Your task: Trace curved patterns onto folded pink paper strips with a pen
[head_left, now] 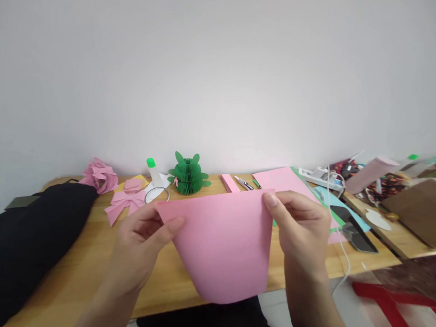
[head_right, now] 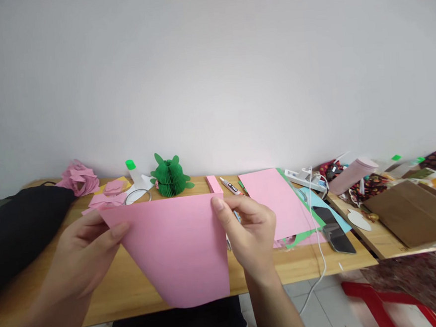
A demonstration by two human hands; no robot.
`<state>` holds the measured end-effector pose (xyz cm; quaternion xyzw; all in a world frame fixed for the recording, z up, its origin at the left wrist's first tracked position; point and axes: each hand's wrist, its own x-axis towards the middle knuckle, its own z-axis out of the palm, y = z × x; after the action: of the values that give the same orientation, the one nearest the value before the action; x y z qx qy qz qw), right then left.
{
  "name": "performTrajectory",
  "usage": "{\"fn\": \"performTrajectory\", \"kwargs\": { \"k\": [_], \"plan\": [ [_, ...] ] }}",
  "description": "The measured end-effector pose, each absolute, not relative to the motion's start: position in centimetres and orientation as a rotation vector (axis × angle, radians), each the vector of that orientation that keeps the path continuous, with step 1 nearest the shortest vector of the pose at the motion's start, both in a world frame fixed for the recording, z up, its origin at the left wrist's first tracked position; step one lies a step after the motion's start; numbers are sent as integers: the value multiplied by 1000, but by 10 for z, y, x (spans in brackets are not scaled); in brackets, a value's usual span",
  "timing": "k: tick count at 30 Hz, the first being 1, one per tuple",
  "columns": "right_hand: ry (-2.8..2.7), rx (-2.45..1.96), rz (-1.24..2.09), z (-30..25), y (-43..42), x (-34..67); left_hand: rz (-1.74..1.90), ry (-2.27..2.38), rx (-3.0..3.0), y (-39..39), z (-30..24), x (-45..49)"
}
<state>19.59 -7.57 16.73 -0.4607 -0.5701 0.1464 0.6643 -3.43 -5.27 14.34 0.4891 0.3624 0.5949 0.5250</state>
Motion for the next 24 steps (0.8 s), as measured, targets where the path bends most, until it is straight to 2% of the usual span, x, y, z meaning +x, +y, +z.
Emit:
{"fn": "performTrajectory", "kwargs": {
  "k": [16, 24],
  "plan": [
    [-1195, -1075, 222, 166, -76, 207, 1452, 927, 945, -46, 154, -20],
    [-1146, -1090, 181, 164, -78, 205, 1605, 996, 1211, -44, 145, -17]
  ]
}}
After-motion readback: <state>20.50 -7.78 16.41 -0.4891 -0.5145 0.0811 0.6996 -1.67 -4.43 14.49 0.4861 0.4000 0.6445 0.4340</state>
